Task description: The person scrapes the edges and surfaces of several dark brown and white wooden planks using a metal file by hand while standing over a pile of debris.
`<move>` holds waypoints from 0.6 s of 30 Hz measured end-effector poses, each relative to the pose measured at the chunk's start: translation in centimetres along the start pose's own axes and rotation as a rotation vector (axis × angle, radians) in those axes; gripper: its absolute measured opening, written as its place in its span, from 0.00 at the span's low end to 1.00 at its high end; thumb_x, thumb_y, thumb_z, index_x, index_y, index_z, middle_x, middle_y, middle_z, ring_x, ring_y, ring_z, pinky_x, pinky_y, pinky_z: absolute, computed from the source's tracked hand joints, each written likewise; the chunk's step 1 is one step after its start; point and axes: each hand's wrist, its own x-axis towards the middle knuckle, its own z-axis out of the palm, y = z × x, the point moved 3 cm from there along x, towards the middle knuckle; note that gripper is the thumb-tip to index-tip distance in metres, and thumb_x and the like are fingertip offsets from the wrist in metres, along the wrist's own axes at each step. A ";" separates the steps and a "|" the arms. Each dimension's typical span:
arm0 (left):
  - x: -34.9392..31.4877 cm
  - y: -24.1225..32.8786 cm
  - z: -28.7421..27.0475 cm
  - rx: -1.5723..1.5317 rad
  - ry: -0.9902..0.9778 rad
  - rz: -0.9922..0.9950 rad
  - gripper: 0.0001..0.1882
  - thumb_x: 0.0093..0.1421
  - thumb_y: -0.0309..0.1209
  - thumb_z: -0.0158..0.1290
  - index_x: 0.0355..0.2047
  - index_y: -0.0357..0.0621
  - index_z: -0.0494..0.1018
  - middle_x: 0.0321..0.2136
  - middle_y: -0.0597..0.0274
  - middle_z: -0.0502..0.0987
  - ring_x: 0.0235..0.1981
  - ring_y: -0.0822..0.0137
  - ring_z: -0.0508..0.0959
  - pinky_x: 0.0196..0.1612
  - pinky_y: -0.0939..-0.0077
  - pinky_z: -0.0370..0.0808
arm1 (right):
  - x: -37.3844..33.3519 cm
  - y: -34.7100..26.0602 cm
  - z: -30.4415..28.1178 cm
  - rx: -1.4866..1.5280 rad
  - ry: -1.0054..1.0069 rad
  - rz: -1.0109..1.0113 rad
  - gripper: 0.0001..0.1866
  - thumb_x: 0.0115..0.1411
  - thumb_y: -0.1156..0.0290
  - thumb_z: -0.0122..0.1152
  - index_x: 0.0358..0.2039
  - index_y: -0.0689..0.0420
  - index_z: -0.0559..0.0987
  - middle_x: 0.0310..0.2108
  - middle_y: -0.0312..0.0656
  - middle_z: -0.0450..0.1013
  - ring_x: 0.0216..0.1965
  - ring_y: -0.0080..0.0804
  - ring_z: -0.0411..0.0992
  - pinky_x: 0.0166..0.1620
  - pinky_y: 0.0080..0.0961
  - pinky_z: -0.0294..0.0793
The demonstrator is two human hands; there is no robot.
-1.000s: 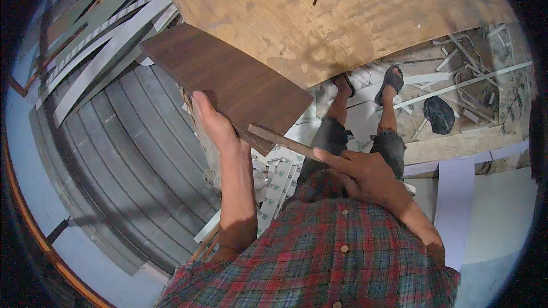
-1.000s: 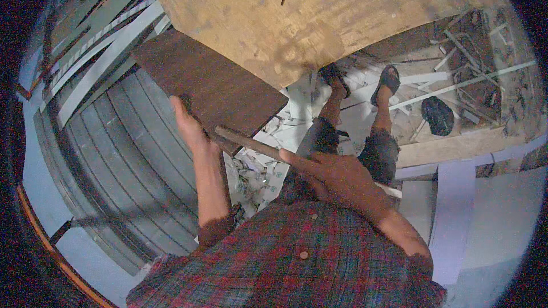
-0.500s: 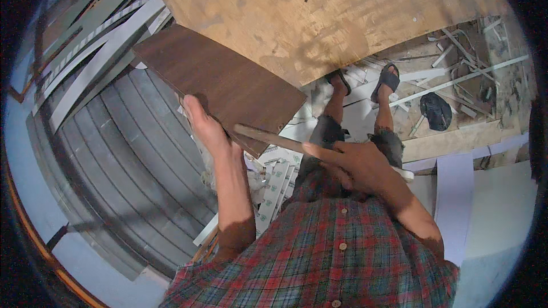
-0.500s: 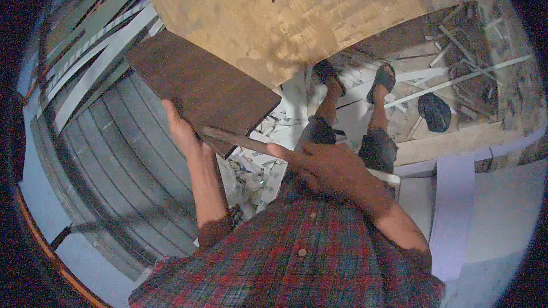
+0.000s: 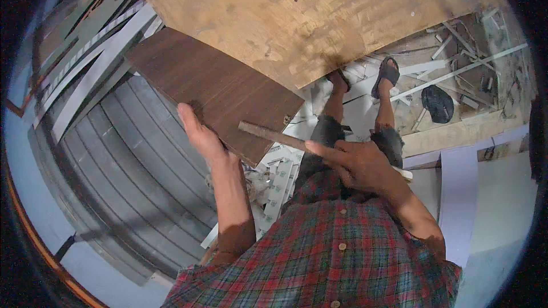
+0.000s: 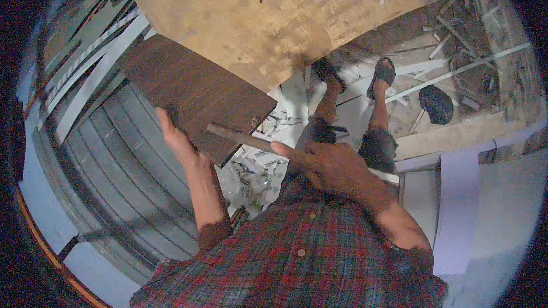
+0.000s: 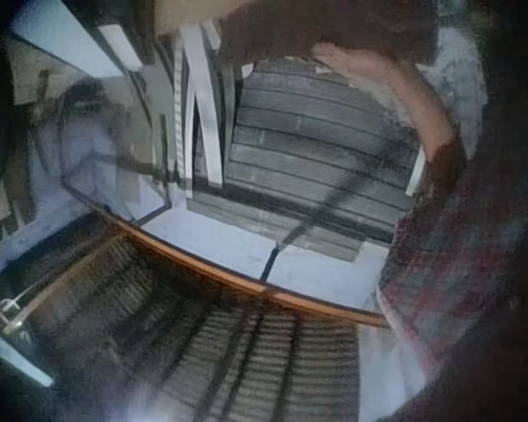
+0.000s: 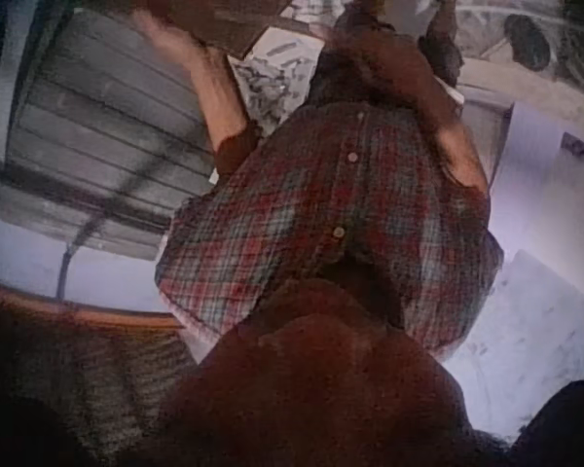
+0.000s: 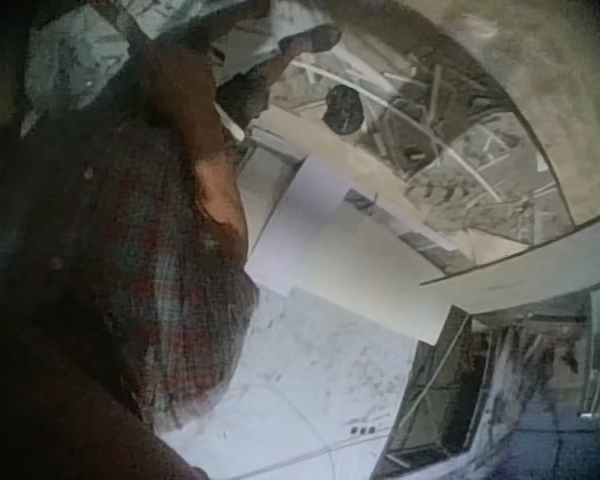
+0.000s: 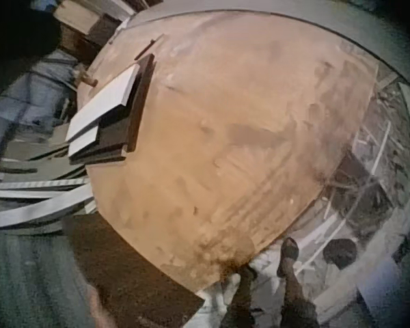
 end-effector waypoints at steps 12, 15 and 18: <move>0.5 0.3 -0.8 0.095 0.030 0.026 0.25 0.76 0.47 0.44 0.64 0.44 0.66 0.59 0.58 0.73 0.57 0.58 0.76 0.60 0.61 0.73 | 1.3 2.3 0.9 -0.091 0.100 -0.015 0.40 0.60 0.74 0.60 0.72 0.31 0.65 0.28 0.43 0.73 0.27 0.47 0.76 0.28 0.42 0.76; -0.1 0.1 -0.4 0.061 0.029 0.001 0.26 0.75 0.48 0.44 0.64 0.44 0.66 0.58 0.58 0.73 0.57 0.58 0.76 0.60 0.61 0.73 | -0.7 2.1 0.1 -0.051 0.033 0.016 0.40 0.60 0.74 0.60 0.72 0.31 0.64 0.28 0.44 0.74 0.28 0.49 0.76 0.30 0.43 0.76; -0.6 0.4 0.8 0.028 -0.033 -0.016 0.25 0.75 0.48 0.45 0.63 0.44 0.67 0.58 0.58 0.73 0.57 0.58 0.75 0.60 0.61 0.73 | 3.6 2.8 0.5 -0.068 0.066 0.015 0.41 0.60 0.73 0.61 0.73 0.31 0.63 0.28 0.46 0.74 0.28 0.50 0.76 0.31 0.44 0.77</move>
